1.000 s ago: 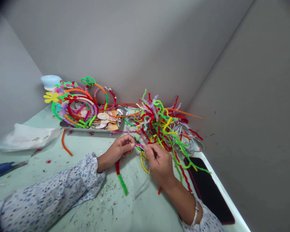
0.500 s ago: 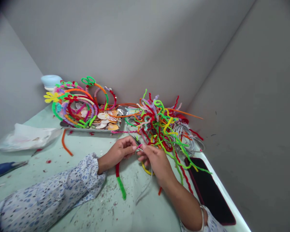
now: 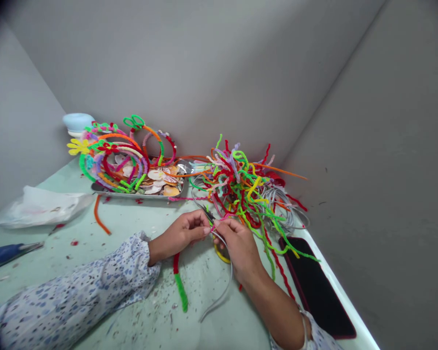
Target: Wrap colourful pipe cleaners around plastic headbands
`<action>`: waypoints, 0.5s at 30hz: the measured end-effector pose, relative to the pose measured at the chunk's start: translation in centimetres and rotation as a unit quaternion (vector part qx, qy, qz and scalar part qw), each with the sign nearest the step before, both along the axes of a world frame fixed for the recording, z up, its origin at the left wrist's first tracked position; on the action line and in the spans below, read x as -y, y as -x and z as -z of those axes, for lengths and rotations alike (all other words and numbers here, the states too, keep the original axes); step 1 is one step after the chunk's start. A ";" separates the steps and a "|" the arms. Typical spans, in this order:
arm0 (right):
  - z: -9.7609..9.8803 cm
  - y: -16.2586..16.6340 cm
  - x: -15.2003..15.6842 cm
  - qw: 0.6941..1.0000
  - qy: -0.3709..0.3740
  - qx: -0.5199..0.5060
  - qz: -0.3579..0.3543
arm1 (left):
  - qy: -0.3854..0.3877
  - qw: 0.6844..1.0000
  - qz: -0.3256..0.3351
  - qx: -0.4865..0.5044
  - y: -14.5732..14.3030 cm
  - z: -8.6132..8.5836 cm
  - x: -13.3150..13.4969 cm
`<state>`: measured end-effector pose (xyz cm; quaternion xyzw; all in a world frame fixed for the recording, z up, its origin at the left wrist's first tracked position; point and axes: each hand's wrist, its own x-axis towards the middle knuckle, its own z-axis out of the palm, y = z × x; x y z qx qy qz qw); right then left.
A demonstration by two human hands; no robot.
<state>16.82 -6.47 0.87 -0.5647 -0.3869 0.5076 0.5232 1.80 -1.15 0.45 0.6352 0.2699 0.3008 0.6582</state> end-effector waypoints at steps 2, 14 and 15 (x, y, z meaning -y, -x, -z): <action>-0.1 0.1 0.2 0.999 -0.012 0.040 0.010 | 0.007 1.000 -0.001 -0.001 0.0 0.0 0.0; 0.5 -0.2 0.1 0.972 -0.082 0.219 0.020 | 0.015 0.999 -0.004 -0.034 -0.2 0.2 -0.3; 0.5 -0.3 0.1 0.971 -0.086 0.223 0.021 | 0.013 0.999 -0.001 -0.038 -0.2 0.2 -0.3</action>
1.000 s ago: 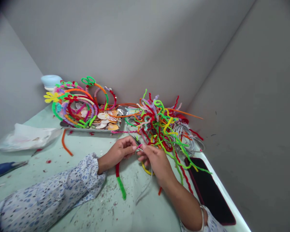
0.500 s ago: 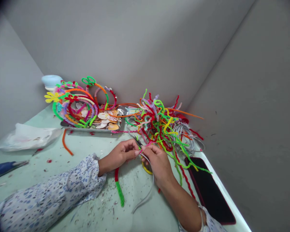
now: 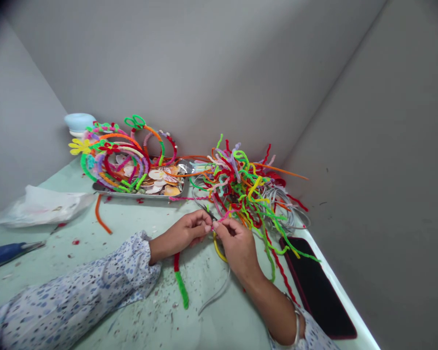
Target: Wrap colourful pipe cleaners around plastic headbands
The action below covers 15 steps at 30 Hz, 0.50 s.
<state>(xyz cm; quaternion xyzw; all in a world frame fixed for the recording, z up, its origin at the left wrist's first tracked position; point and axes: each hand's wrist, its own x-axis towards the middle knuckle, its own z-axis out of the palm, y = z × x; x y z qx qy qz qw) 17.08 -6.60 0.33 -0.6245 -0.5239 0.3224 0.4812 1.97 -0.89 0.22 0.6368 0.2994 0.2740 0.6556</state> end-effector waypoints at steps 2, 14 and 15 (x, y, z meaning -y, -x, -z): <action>0.1 0.0 0.0 1.000 -0.008 0.006 0.003 | -0.004 1.000 0.007 -0.009 0.0 0.1 0.0; 0.3 0.2 0.1 0.995 -0.087 0.051 -0.020 | -0.018 0.999 0.010 -0.045 0.0 0.2 -0.1; 0.3 0.2 0.1 0.994 -0.093 0.058 -0.024 | -0.021 0.999 0.009 -0.047 0.0 0.2 -0.1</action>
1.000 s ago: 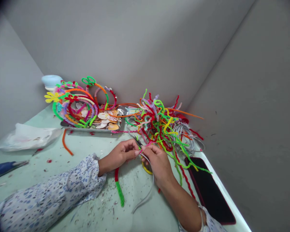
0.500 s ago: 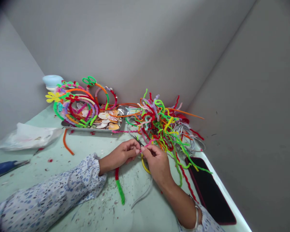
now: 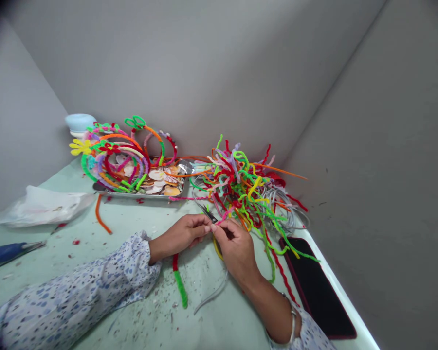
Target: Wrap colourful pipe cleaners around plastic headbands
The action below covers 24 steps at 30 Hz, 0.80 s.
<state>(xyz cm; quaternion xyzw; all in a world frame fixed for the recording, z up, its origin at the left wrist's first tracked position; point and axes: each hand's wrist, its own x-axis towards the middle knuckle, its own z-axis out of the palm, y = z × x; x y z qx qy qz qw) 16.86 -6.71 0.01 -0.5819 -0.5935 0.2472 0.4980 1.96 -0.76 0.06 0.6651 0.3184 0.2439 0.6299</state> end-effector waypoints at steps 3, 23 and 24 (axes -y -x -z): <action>0.2 -0.1 0.0 1.000 -0.009 0.019 -0.008 | -0.003 1.000 -0.004 -0.003 0.0 0.0 0.0; 0.4 -0.1 0.0 0.999 -0.016 0.046 -0.015 | 0.016 1.000 -0.024 0.003 -0.2 0.4 -0.2; 0.5 -0.1 0.0 0.999 -0.012 0.041 -0.016 | 0.016 1.000 -0.026 0.004 -0.1 0.4 -0.2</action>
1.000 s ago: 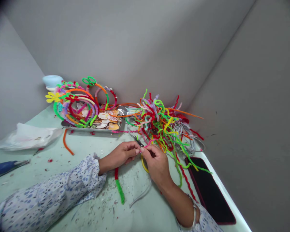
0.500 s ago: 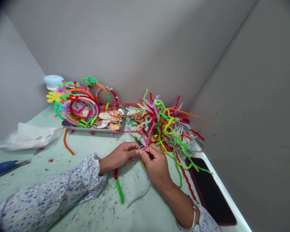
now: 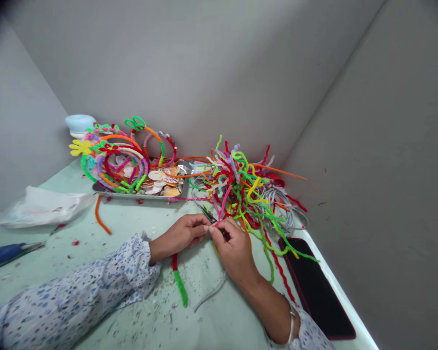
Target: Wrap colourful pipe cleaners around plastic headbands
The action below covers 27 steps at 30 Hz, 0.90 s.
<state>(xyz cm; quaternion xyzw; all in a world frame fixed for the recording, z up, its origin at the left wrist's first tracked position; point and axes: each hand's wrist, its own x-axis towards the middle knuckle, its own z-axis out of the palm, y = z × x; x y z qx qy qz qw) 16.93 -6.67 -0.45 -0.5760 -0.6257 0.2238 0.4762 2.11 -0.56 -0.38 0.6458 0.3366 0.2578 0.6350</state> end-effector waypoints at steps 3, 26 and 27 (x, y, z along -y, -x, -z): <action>0.2 0.0 -0.2 0.999 0.016 -0.028 -0.007 | 0.003 1.000 -0.011 0.013 0.0 0.2 -0.2; 0.8 -0.4 -0.7 0.999 0.034 -0.032 -0.024 | -0.074 0.997 -0.001 -0.023 0.2 0.4 0.4; 0.8 -0.3 -0.7 0.999 0.032 -0.026 -0.024 | -0.073 0.997 -0.002 -0.022 0.1 0.5 0.4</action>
